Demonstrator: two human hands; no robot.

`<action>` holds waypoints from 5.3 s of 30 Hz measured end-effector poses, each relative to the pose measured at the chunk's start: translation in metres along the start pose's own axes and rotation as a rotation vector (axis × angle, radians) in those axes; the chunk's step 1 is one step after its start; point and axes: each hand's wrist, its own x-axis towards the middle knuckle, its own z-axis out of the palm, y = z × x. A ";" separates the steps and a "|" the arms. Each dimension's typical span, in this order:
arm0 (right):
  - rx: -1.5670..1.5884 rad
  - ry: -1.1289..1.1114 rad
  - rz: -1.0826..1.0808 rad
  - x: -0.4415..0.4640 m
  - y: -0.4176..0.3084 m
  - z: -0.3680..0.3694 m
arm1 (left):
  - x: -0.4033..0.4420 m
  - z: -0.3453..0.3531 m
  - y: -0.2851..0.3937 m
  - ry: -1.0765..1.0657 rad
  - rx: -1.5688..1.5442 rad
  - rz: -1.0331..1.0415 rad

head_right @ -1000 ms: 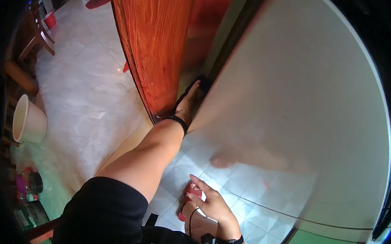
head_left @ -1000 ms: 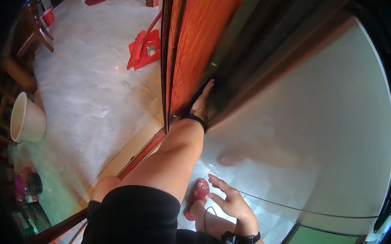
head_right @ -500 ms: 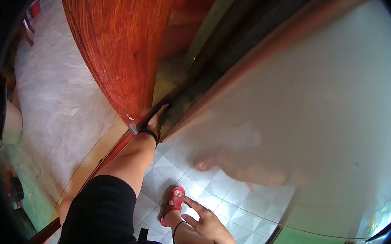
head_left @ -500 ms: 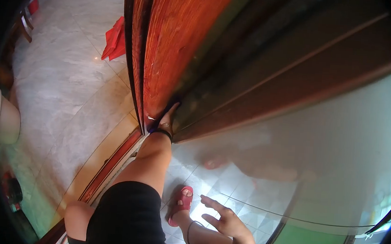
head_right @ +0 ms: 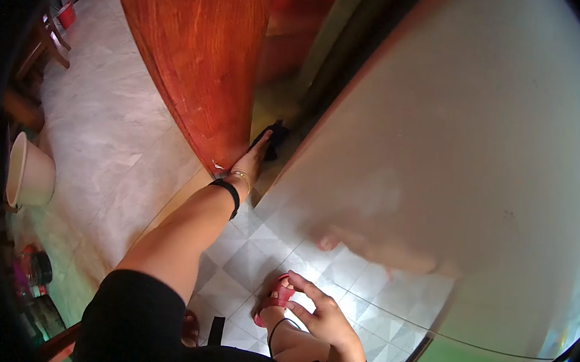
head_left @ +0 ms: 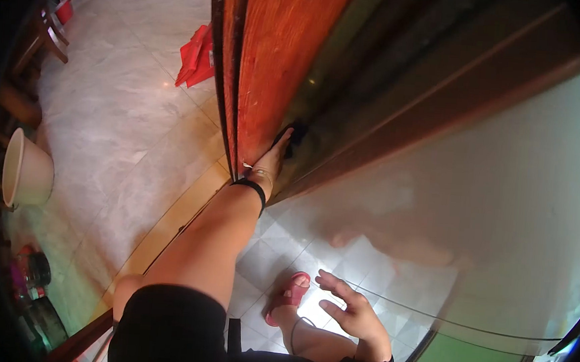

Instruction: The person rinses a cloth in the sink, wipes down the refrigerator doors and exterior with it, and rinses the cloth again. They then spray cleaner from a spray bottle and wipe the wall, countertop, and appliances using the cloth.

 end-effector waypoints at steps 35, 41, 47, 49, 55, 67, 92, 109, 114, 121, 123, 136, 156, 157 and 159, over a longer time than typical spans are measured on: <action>-0.436 0.429 0.188 -0.274 -0.189 -0.043 | -0.366 -0.149 -0.055 -0.006 -2.030 0.146; -0.382 0.507 0.545 -0.495 -0.194 0.009 | -0.413 -0.277 -0.052 -0.242 -2.243 0.503; -0.199 0.712 0.636 -0.641 -0.170 0.059 | -0.460 -0.403 -0.064 -0.498 -2.363 0.796; -0.179 0.821 0.591 -0.704 -0.171 0.066 | -0.485 -0.449 -0.063 -0.477 -2.266 0.753; -0.109 1.458 0.510 -0.861 -0.115 0.042 | -0.490 -0.587 -0.018 -0.329 -2.362 0.662; 0.131 2.002 0.588 -1.100 -0.036 -0.168 | -0.486 -0.974 0.057 -0.140 -2.235 1.417; 0.836 2.005 0.839 -1.215 0.182 -0.431 | -0.381 -1.268 0.156 -0.576 -1.793 1.799; 1.002 2.586 0.542 -1.304 0.121 -0.276 | -0.687 -1.422 0.441 -0.336 -1.284 1.805; 1.160 2.612 -0.203 -1.302 0.114 -0.242 | -0.730 -1.430 0.444 -0.263 -1.402 1.742; 1.315 2.561 0.045 -1.313 0.133 -0.237 | -0.734 -1.411 0.429 -0.546 -1.520 1.674; 1.249 2.594 0.171 -1.313 0.150 -0.241 | -0.731 -1.406 0.423 -0.511 -1.410 1.765; 0.237 2.297 1.197 -1.312 0.142 -0.266 | -0.698 -1.406 0.417 -0.114 -1.178 1.555; 0.843 2.525 0.104 -1.314 0.122 -0.240 | -0.727 -1.425 0.402 -0.749 -1.778 1.682; 1.135 2.462 -0.003 -1.302 0.124 -0.243 | -0.722 -1.425 0.402 -0.749 -1.779 1.683; 1.246 2.372 -0.199 -1.285 0.115 -0.243 | -0.704 -1.425 0.411 -0.962 -2.057 1.566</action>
